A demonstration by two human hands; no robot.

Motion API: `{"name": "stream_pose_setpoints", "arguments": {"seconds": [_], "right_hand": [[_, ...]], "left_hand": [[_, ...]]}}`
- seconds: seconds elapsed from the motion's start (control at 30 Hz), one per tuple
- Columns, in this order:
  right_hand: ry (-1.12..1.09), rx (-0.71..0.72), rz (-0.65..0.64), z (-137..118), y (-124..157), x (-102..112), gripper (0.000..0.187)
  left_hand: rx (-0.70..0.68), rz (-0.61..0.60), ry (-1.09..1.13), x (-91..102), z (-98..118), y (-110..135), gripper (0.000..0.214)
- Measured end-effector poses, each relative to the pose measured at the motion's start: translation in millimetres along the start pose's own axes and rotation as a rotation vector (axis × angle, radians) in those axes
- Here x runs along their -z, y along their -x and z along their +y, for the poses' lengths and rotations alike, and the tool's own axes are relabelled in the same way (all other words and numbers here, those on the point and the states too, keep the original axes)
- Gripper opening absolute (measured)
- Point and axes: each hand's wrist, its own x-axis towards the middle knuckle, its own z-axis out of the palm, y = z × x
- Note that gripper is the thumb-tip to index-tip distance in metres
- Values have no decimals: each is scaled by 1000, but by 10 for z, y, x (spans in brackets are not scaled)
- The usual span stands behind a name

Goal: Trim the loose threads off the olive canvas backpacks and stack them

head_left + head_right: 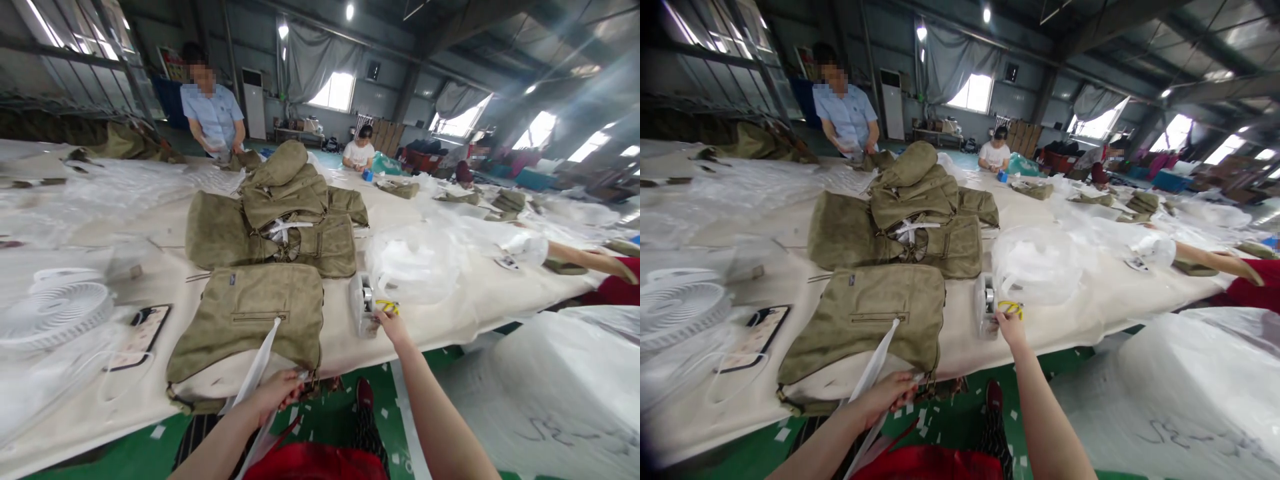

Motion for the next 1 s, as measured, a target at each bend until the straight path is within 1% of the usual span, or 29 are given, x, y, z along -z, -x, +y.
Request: {"name": "stream_pose_setpoints", "arguments": {"seconds": [0.07, 0.13, 0.2, 0.27, 0.33, 0.43, 0.53, 0.57, 0.63, 0.7, 0.77, 0.8, 0.87, 0.93, 1.0], "right_hand": [[-65, -59, -38, -13, 15, -68, 32], [-148, -119, -33, -19, 67, -89, 32], [-207, -116, 24, -12, 147, -76, 35], [-217, -83, 64, 6, 267, -50, 38], [-244, -100, 33, 26, 428, -38, 40], [-397, -213, -68, 56, 656, -91, 40], [-517, -278, -64, 118, 720, -192, 39], [-507, -284, -56, 156, 705, -217, 37], [-400, -309, -63, 259, 668, -245, 32], [-259, -365, -101, 369, 681, -257, 26], [-229, -406, -166, 418, 788, -286, 23], [-274, -409, -201, 398, 879, -315, 24], [-444, -382, -291, 252, 1109, -408, 26], [-647, -357, -408, -12, 1354, -540, 30], [-803, -348, -523, -310, 1560, -697, 33]], "left_hand": [[20, -10, 3, 3, 55, 55, 31], [79, -28, -31, 0, 111, 82, 26], [178, -61, -113, 0, 144, 62, 20], [224, -52, -138, 0, 145, 14, 16], [235, -36, -152, -7, 128, -30, 14], [226, -33, -198, -26, 107, -51, 13], [194, -16, -280, -35, 108, -29, 14], [179, -1, -317, -35, 113, -18, 15], [141, 39, -400, -37, 126, 11, 16], [98, 91, -493, -50, 136, 49, 18], [39, 159, -600, -83, 135, 93, 19], [2, 197, -652, -107, 127, 115, 20], [-69, 267, -788, -169, 95, 151, 22], [-105, 316, -967, -235, 46, 170, 26], [-112, 341, -1141, -289, -10, 174, 29]]}}
